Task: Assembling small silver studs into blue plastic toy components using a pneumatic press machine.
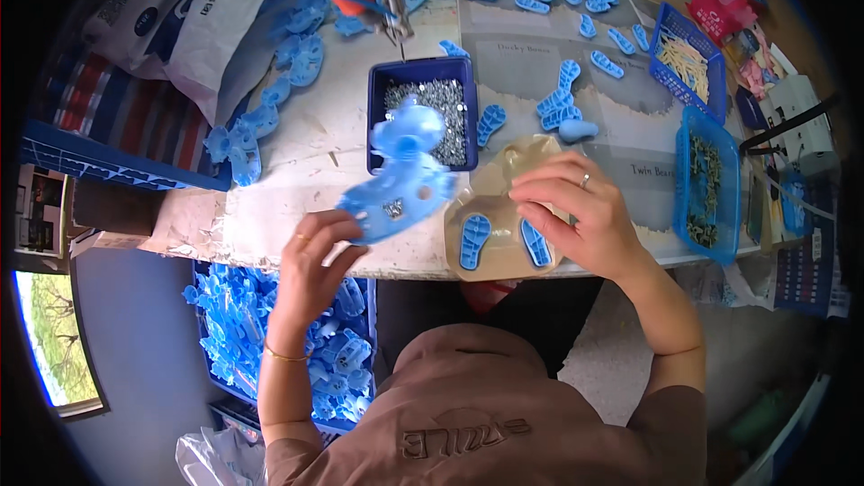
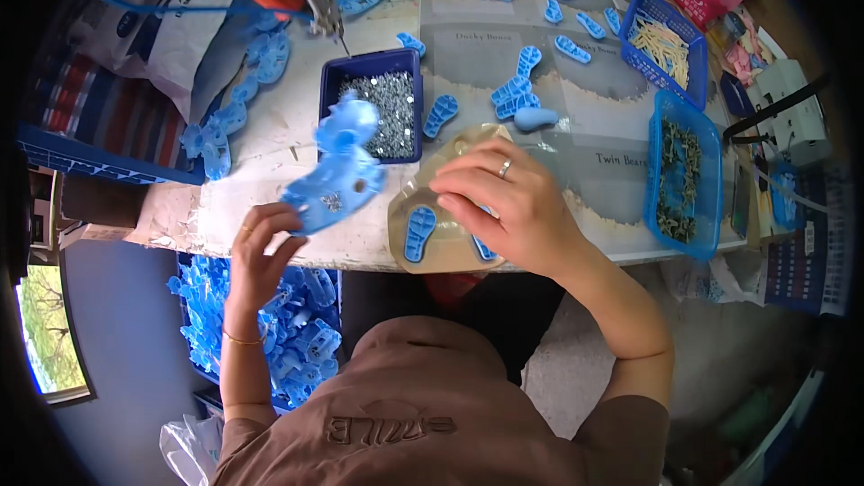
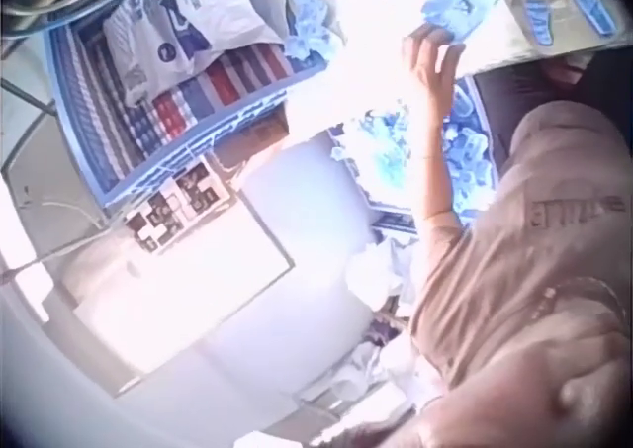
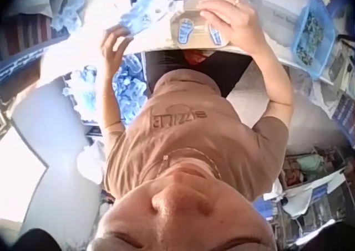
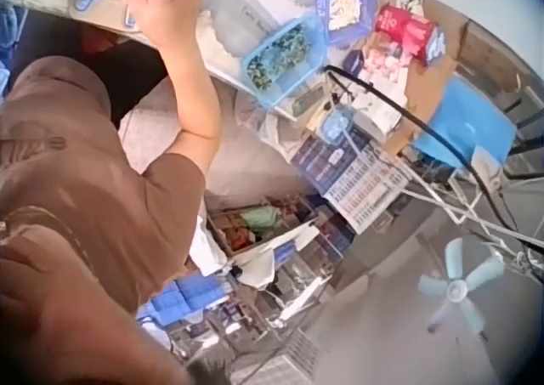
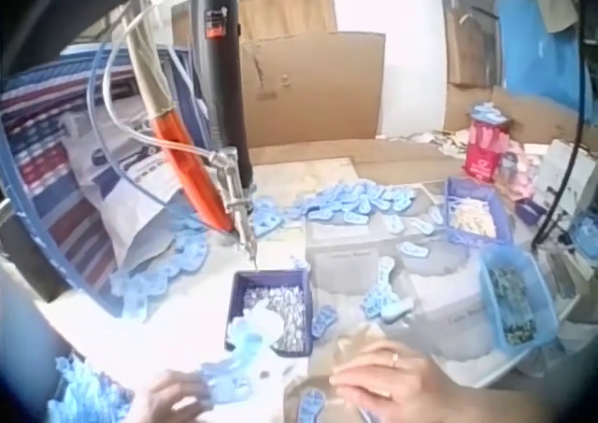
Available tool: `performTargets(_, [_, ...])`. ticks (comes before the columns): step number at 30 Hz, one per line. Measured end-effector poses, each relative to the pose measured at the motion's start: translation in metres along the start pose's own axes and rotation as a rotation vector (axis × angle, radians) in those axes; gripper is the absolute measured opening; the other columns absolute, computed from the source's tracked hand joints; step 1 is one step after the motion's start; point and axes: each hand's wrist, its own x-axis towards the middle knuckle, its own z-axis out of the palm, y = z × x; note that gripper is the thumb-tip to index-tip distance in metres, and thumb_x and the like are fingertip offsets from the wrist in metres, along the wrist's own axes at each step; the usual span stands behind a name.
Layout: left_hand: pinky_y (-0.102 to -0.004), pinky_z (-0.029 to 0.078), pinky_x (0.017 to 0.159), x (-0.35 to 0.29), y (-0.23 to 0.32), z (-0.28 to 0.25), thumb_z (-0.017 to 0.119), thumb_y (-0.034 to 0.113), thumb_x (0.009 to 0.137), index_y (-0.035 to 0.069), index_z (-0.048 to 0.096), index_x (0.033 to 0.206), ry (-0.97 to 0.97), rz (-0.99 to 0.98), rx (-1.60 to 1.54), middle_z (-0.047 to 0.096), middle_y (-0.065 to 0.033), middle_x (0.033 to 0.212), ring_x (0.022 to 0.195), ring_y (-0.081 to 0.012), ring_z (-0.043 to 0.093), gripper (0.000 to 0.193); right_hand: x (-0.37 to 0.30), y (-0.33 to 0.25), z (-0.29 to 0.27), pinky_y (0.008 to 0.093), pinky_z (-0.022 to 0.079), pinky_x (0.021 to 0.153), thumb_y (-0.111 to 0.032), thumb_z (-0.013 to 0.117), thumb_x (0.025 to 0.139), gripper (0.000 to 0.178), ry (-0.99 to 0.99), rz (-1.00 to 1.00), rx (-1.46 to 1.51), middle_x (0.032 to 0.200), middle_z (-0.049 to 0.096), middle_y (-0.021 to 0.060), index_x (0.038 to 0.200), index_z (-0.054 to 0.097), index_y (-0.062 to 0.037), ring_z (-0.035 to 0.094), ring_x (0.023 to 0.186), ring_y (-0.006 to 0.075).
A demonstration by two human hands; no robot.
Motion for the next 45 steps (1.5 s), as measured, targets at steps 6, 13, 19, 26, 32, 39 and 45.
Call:
performTargets(6, [-0.0430,0.045,0.092,0.027,0.028,0.089,0.076,0.013,0.073,0.011,0.064,0.102,-0.101,0.274,-0.052,0.063,-0.0049,0.107,0.102,-0.0278,0.057,0.031,-0.014,-0.020,0.008,0.0350,0.051,0.080,-0.012,0.077,0.072,0.031,-0.342,0.008,-0.155,0.102,0.065,0.0045,0.101,0.067,-0.0074,0.061,0.092,0.0233])
performTargets(13, [-0.0489,0.034,0.105,0.013,0.024,0.107,0.080,0.021,0.071,0.011,0.054,0.124,-0.151,0.152,-0.070,0.052,-0.0087,0.127,0.115,-0.0325,0.047,0.059,-0.052,-0.001,0.035,0.0301,0.054,0.076,-0.009,0.062,0.077,0.031,-0.436,0.045,-0.301,0.100,0.064,-0.0003,0.107,0.066,-0.0128,0.059,0.095,0.0185])
performTargets(19, [-0.0496,0.030,0.109,0.013,0.026,0.108,0.084,0.019,0.065,0.010,0.048,0.133,-0.158,0.018,-0.118,0.045,-0.0134,0.137,0.125,-0.0377,0.040,0.078,-0.051,-0.007,0.043,0.0284,0.053,0.075,-0.012,0.060,0.080,0.031,-0.544,0.049,-0.451,0.098,0.063,-0.0021,0.110,0.066,-0.0147,0.058,0.091,0.0167])
performTargets(26, [-0.0480,0.032,0.110,0.030,0.038,0.106,0.076,0.017,0.075,0.007,0.049,0.133,-0.286,0.169,-0.045,0.048,-0.0132,0.137,0.126,-0.0368,0.043,0.065,-0.044,0.017,0.029,0.0353,0.050,0.083,-0.011,0.058,0.084,0.031,-0.704,0.090,-0.159,0.100,0.062,0.0027,0.115,0.063,-0.0112,0.057,0.096,0.0195])
performTargets(32, [-0.0476,0.033,0.109,0.026,0.039,0.096,0.075,0.017,0.075,0.006,0.051,0.131,-0.332,0.118,-0.006,0.050,-0.0132,0.136,0.126,-0.0364,0.044,0.062,-0.005,0.106,-0.077,0.0312,0.050,0.068,-0.017,0.066,0.087,0.019,-0.236,0.598,0.063,0.082,0.070,0.0092,0.098,0.070,-0.0013,0.063,0.071,0.0169])
performTargets(39, [-0.0473,0.035,0.106,0.039,0.055,0.090,0.075,0.011,0.073,0.004,0.052,0.128,-0.352,0.106,-0.029,0.053,-0.0149,0.133,0.125,-0.0385,0.044,0.060,-0.053,0.308,-0.226,0.0398,0.054,0.077,-0.014,0.066,0.079,0.016,0.177,0.911,-0.822,0.093,0.071,0.0152,0.092,0.074,-0.0100,0.069,0.087,0.0314])
performTargets(45, [-0.0486,0.037,0.104,0.046,0.063,0.089,0.074,0.010,0.075,0.006,0.059,0.120,-0.311,0.044,-0.049,0.056,-0.0139,0.130,0.123,-0.0377,0.046,0.047,-0.038,0.366,-0.215,0.0406,0.054,0.081,-0.014,0.068,0.075,0.015,-0.049,1.004,-0.761,0.094,0.071,0.0148,0.088,0.075,-0.0136,0.068,0.091,0.0317])
